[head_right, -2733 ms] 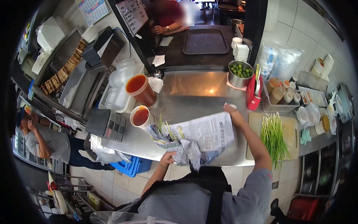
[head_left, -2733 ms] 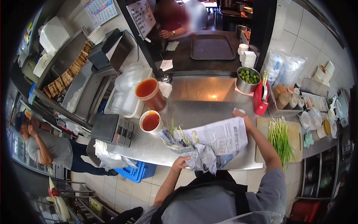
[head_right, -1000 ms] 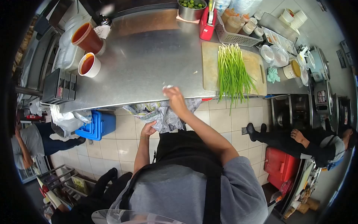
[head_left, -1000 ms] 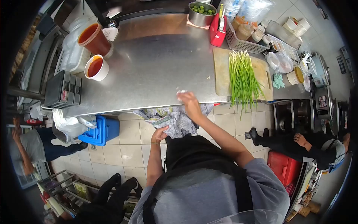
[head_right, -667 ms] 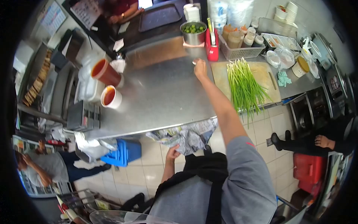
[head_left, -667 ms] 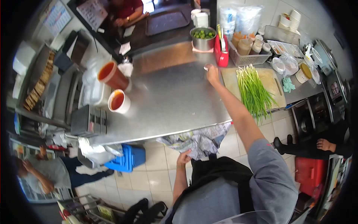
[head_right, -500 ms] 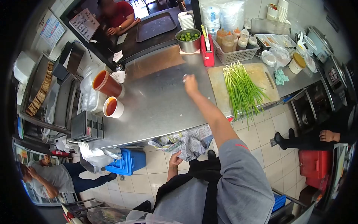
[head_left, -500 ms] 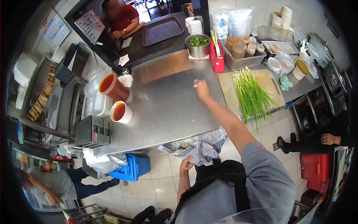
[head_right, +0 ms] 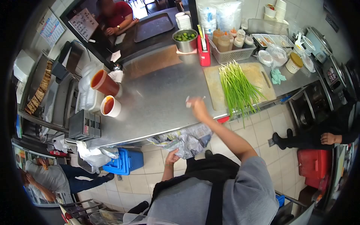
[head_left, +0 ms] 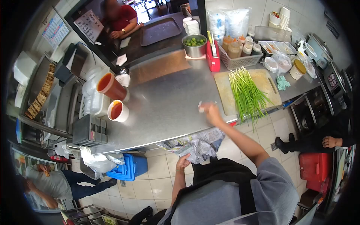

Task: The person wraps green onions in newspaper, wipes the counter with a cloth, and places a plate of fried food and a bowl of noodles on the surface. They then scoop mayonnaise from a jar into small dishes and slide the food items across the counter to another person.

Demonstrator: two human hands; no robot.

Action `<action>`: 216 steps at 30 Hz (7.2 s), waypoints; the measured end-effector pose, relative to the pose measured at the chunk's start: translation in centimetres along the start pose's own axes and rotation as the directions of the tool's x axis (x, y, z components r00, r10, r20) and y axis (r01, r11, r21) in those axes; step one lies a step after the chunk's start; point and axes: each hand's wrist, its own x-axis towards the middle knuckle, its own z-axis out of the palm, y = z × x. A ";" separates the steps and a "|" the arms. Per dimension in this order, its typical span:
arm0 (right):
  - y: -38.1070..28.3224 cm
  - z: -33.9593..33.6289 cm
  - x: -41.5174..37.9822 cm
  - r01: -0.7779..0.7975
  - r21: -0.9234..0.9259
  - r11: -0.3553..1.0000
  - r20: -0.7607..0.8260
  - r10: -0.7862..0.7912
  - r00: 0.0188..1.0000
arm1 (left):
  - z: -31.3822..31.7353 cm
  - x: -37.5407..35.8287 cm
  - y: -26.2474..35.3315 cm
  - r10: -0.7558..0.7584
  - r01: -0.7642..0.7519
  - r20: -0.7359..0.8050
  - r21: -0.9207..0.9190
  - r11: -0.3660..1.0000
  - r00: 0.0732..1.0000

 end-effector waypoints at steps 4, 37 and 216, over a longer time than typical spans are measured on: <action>4.9 -2.1 2.0 -0.022 -0.282 0.959 -0.162 -0.025 0.986 | -0.3 -0.9 -0.4 0.000 0.001 0.016 -0.082 0.997 1.000; -0.6 -0.2 -6.4 0.202 0.056 0.978 0.048 -0.205 0.978 | -1.3 -2.6 -1.6 0.063 -0.066 -0.033 -0.107 0.992 0.997; 0.4 9.9 16.9 -0.246 0.290 0.925 -0.092 0.283 0.955 | 11.4 6.4 24.4 0.560 -0.467 0.266 0.847 0.253 0.785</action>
